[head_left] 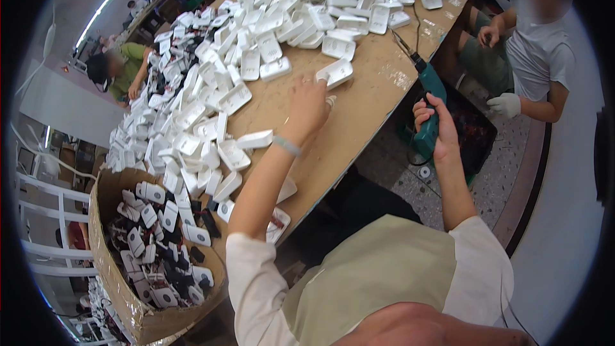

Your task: Assembling electronic components into plastic housings at a factory workbench.

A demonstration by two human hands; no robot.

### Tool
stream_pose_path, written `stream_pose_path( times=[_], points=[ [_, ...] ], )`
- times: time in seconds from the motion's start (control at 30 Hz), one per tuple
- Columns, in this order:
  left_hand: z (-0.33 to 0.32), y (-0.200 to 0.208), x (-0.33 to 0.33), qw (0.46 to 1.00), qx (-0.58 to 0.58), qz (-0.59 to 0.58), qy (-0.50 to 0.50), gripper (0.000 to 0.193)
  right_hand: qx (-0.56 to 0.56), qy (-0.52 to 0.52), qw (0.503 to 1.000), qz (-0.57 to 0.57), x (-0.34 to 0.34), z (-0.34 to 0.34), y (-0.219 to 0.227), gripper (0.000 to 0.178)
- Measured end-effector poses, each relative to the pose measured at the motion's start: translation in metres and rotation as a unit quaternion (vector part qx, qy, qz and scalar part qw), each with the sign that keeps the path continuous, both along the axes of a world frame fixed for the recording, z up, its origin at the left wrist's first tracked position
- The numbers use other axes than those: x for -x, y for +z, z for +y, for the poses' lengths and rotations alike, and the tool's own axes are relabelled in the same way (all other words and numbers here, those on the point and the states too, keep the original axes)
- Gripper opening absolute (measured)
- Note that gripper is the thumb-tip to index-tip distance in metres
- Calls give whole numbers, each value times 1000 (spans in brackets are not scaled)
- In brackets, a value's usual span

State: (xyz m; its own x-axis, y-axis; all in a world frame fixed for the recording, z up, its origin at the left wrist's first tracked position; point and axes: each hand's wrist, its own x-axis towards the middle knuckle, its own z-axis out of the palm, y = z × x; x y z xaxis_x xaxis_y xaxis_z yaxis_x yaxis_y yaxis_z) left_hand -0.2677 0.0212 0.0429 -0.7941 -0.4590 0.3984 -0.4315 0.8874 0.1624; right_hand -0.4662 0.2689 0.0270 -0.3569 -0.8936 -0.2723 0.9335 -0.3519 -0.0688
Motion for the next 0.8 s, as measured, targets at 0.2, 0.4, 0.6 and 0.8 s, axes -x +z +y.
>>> stream_pose_path(
  times=[0.2,0.4,0.6,0.8],
  points=[
    [-71,-54,16,971,195,-140,2,17,-131,12,970,204,-10,-36,-20,13],
    [-89,-16,-110,918,144,-250,274,21,-201,34,876,437,-40,-127,-27,19],
    [14,39,-189,971,46,-41,231,28,-281,133,710,632,-50,-165,-53,55],
    [238,53,-323,931,-71,322,158,24,-377,115,417,819,-42,-178,-55,79]
  ],
)
